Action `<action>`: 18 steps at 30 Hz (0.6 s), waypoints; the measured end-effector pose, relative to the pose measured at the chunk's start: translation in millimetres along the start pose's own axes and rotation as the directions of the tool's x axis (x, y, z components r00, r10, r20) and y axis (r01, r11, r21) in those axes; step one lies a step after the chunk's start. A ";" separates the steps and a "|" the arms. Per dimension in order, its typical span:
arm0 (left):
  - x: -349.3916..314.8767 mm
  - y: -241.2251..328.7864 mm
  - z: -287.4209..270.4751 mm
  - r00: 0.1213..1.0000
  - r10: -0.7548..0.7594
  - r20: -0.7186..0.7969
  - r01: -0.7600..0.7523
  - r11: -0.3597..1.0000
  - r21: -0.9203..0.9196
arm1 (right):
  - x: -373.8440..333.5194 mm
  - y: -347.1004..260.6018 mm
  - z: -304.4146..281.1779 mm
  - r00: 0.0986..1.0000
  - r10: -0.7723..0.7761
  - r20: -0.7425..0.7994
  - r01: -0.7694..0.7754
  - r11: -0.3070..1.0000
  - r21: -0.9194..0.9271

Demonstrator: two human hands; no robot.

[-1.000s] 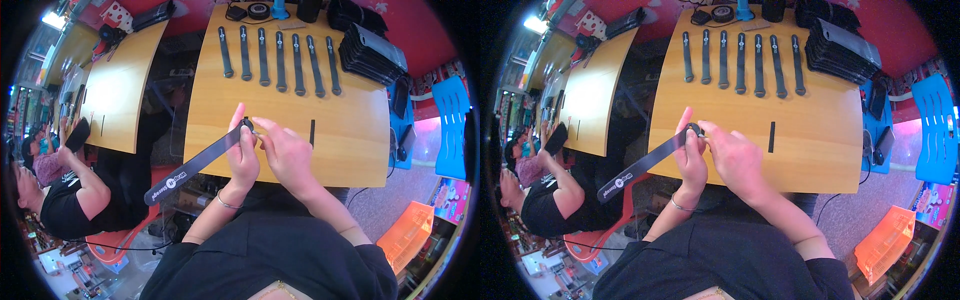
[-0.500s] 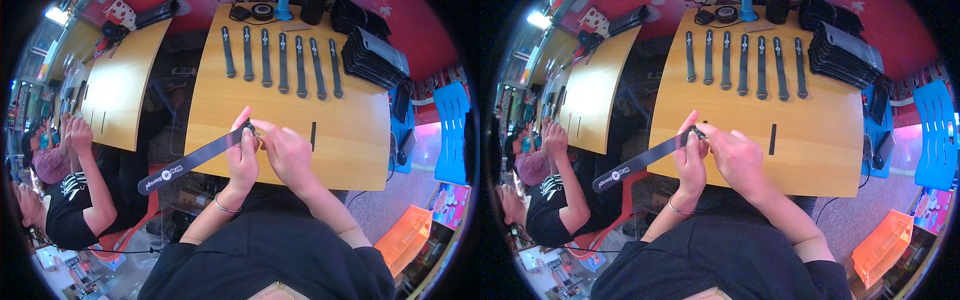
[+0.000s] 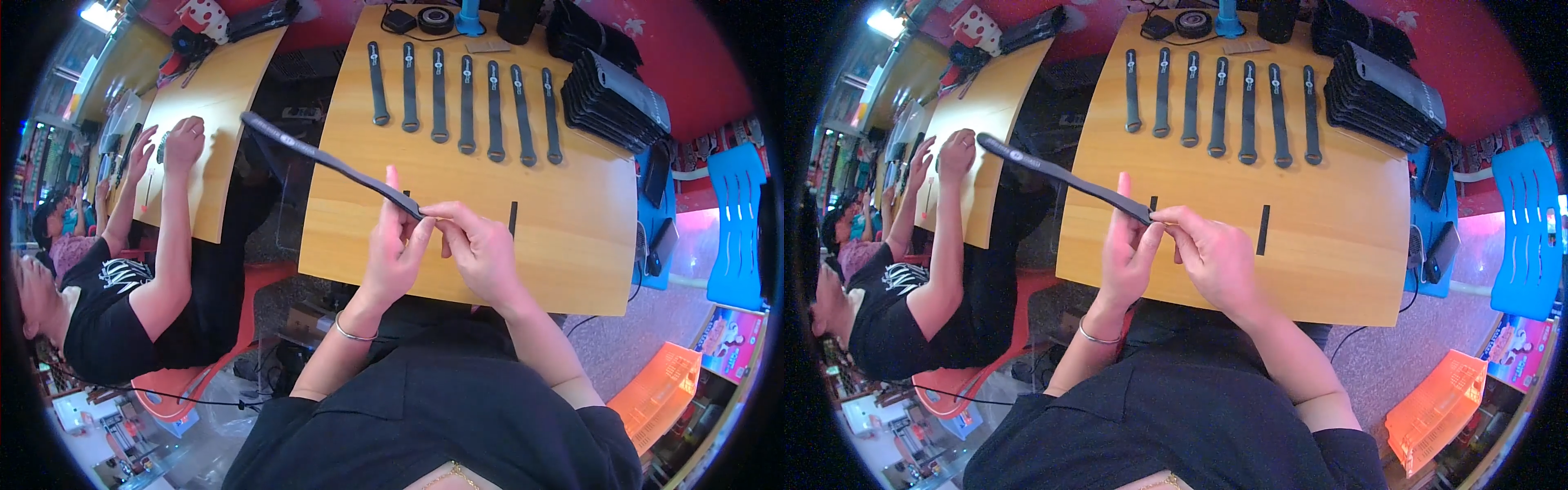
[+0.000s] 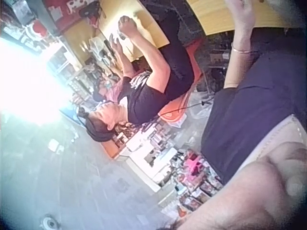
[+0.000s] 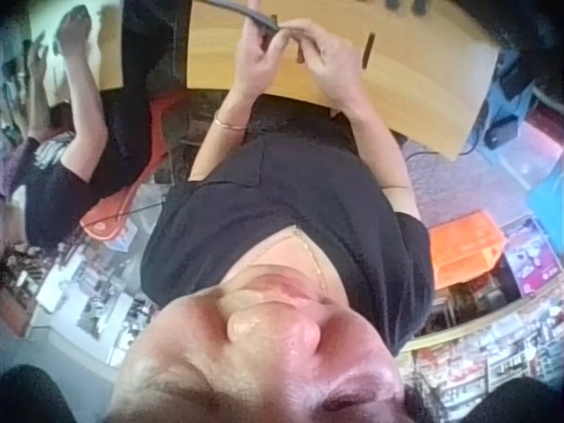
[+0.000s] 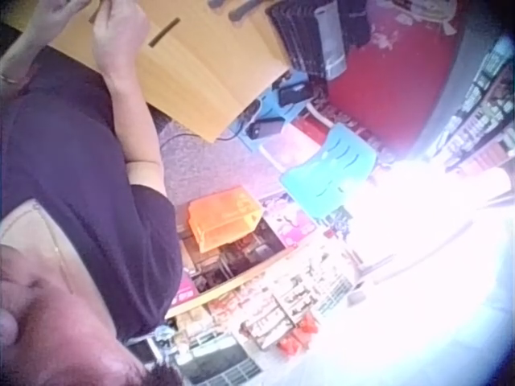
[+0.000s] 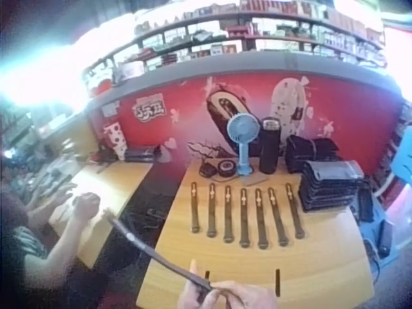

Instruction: The worker is inserting small rods into fabric straps and organizing them on a workbench.

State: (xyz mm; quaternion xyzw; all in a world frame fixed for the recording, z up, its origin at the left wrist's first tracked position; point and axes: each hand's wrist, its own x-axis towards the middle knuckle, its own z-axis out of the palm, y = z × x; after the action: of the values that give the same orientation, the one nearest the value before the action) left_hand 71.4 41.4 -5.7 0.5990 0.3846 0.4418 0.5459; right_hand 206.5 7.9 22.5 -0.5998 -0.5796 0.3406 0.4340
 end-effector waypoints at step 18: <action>12.9 0.3 -24.8 0.949 0.091 0.303 -0.180 0.942 0.282 | -3.9 8.8 -1.6 0.978 0.180 0.104 -0.190 0.977 0.100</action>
State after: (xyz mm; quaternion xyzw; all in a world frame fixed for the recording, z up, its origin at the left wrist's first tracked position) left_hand 51.9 61.3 -3.7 0.7590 0.3229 0.3226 0.4643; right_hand 211.1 4.3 14.7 -0.6096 -0.5216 0.4388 0.4047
